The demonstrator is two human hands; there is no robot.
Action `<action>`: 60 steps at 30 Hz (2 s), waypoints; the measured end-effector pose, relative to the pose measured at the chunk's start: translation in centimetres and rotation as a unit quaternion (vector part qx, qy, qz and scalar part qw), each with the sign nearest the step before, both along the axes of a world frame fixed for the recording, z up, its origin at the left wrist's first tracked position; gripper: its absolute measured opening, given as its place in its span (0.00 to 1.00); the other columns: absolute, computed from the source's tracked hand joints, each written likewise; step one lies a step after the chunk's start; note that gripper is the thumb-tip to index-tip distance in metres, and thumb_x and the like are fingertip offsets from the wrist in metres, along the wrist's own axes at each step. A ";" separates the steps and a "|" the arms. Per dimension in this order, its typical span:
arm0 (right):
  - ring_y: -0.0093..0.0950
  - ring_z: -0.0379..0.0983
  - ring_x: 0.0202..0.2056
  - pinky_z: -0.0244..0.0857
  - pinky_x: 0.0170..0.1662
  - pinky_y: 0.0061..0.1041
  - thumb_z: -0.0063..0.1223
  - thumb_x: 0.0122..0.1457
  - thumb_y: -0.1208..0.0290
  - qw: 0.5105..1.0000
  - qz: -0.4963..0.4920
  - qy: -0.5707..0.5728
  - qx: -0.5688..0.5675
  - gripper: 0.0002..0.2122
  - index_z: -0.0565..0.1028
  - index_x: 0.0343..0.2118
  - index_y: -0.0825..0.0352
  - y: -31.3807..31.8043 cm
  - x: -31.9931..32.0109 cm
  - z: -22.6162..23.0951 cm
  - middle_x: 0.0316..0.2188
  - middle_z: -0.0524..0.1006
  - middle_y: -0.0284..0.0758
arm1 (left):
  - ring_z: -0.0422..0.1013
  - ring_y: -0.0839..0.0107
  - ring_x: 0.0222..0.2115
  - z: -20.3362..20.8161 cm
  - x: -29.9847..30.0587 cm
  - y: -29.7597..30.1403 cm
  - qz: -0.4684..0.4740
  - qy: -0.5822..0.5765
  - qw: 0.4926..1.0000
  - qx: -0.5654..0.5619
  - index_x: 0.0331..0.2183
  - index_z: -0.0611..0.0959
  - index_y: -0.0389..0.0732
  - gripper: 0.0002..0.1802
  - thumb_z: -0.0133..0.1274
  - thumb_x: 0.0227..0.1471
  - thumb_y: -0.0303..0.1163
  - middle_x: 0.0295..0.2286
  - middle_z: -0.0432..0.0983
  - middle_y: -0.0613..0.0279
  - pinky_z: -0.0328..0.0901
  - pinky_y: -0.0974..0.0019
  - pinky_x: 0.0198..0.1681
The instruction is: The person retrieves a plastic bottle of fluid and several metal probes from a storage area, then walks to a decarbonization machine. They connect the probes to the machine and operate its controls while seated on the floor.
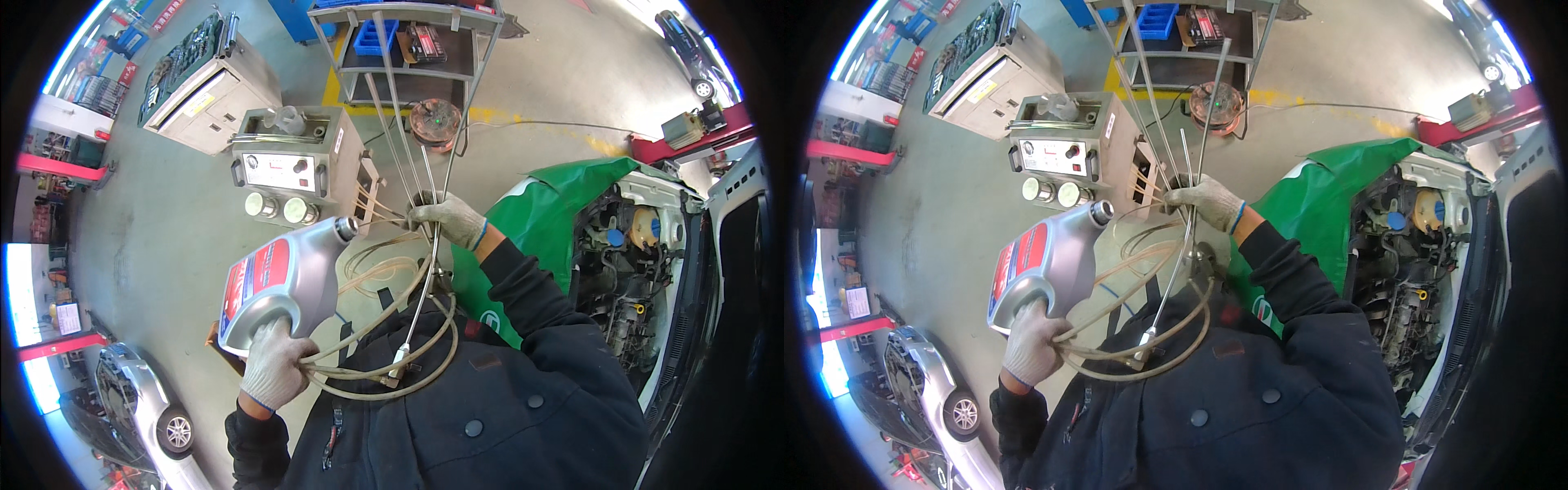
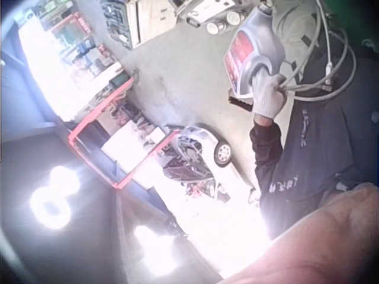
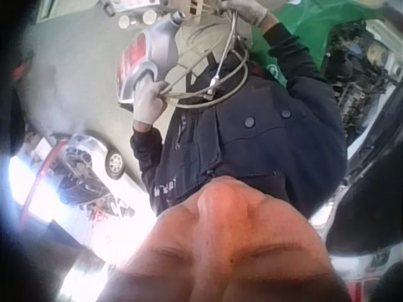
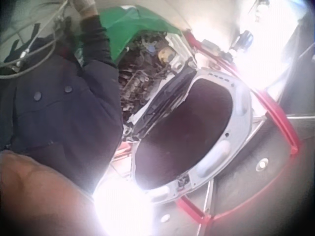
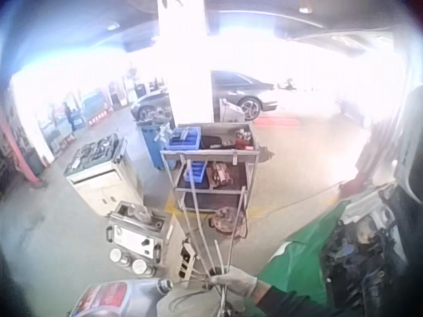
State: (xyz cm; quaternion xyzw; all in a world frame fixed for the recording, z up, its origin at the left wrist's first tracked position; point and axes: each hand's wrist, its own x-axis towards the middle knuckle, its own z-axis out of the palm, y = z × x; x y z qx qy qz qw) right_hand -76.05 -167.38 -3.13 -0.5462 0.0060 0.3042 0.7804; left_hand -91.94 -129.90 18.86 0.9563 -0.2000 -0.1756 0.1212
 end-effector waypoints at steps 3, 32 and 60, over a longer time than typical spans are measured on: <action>0.29 0.84 0.41 0.79 0.44 0.23 0.61 0.64 0.76 0.987 -0.098 0.072 0.105 0.13 0.78 0.51 0.71 1.7 -1.4 2.1 0.39 0.85 0.39 | 0.73 0.43 0.41 0.7 0.3 -0.1 0.002 0.031 0.999 -0.024 0.36 0.93 0.50 0.18 0.72 0.37 0.29 0.36 0.72 0.46 0.69 0.43 0.43; 0.19 0.68 0.34 0.63 0.38 0.23 0.57 0.69 0.58 0.961 0.253 -0.065 -0.094 0.15 0.80 0.47 0.65 13.4 -11.6 7.0 0.33 0.76 0.27 | 0.73 0.69 0.54 -15.7 6.6 1.1 0.156 0.327 0.791 -0.492 0.61 0.81 0.36 0.32 0.53 0.72 0.54 0.56 0.79 0.60 0.65 0.63 0.63; 0.36 0.74 0.62 0.70 0.66 0.41 0.54 0.74 0.51 0.994 -0.037 -0.044 0.088 0.29 0.67 0.69 0.65 6.4 -4.7 11.8 0.63 0.74 0.38 | 0.68 0.72 0.26 -1.2 11.1 6.1 0.401 -0.119 0.515 -0.748 0.23 0.70 0.45 0.28 0.47 0.77 0.47 0.22 0.66 0.67 0.70 0.64 0.37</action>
